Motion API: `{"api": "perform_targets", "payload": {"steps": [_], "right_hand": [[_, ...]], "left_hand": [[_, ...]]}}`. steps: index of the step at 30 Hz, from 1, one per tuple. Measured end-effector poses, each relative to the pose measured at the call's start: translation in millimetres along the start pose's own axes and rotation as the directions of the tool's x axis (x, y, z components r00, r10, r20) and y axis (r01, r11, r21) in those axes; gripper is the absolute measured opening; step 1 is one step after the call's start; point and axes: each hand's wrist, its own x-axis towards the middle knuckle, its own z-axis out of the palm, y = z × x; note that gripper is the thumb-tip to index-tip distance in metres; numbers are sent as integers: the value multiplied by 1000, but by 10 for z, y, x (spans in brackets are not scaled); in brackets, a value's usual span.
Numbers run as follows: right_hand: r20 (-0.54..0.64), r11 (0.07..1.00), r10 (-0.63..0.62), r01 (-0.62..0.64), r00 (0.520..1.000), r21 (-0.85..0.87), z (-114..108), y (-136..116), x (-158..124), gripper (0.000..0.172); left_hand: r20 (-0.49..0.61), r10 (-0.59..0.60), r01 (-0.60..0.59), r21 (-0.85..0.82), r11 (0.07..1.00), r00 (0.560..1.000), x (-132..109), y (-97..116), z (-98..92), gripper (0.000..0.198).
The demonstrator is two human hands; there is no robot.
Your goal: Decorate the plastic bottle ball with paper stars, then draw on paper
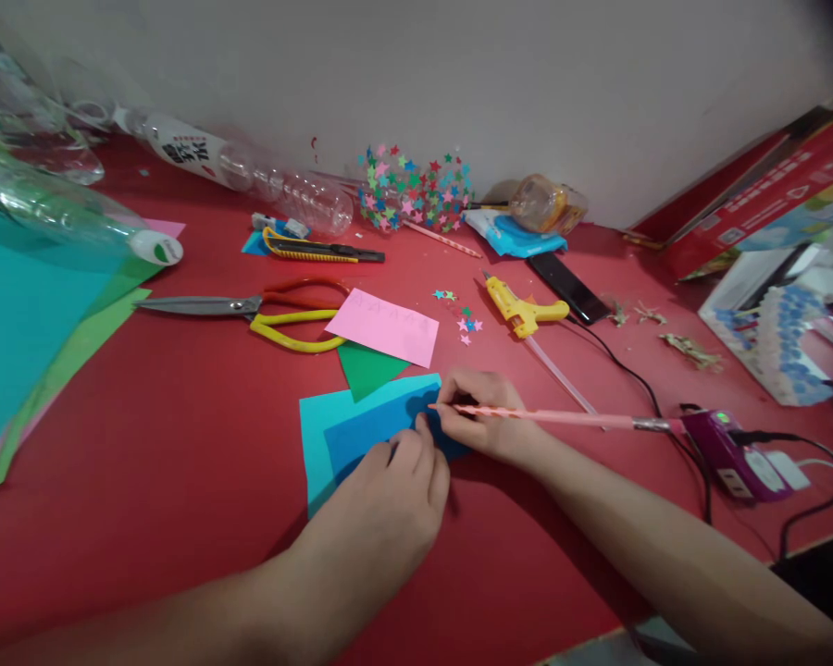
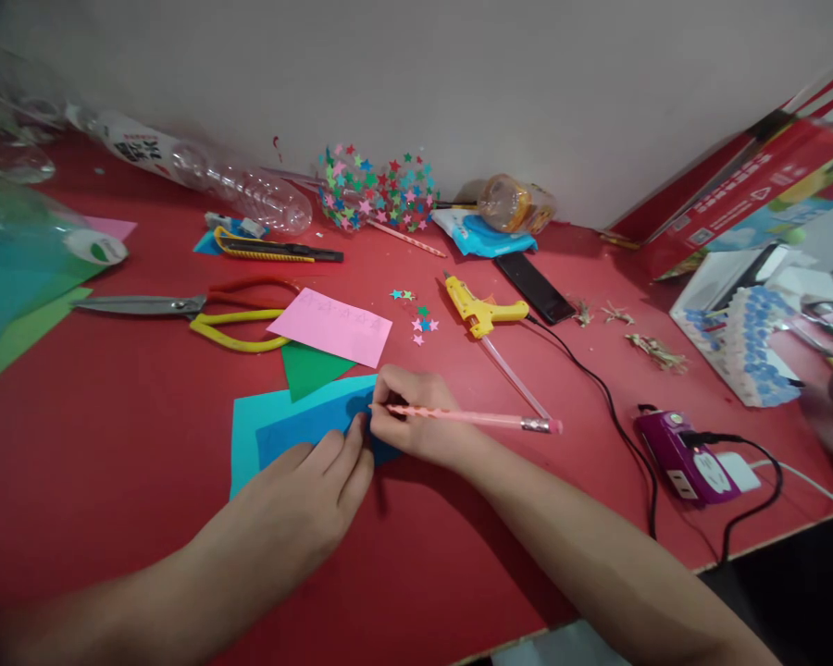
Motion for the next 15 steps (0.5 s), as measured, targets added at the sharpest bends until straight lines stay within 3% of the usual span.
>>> {"api": "perform_targets", "payload": {"steps": [4,6,11,15], "right_hand": [[-204,1000,10,-9,979,1,-26,-13,33,6],[-246,999,-35,33,969,-11,-46,-19,57,8],[-162,989,-141,130,977,-77,-57,-17,86,17],[-118,960,-259,242,959,-142,-40,16,86,14]], "left_hand": [[15,19,-19,-5,1000,1000,-4,-13,-20,45],[34,15,-15,-7,1000,999,-8,-17,-34,45],[41,-26,27,-23,999,999,-18,-19,-17,42],[-51,-66,65,-29,997,996,-7,-33,22,40]]}}
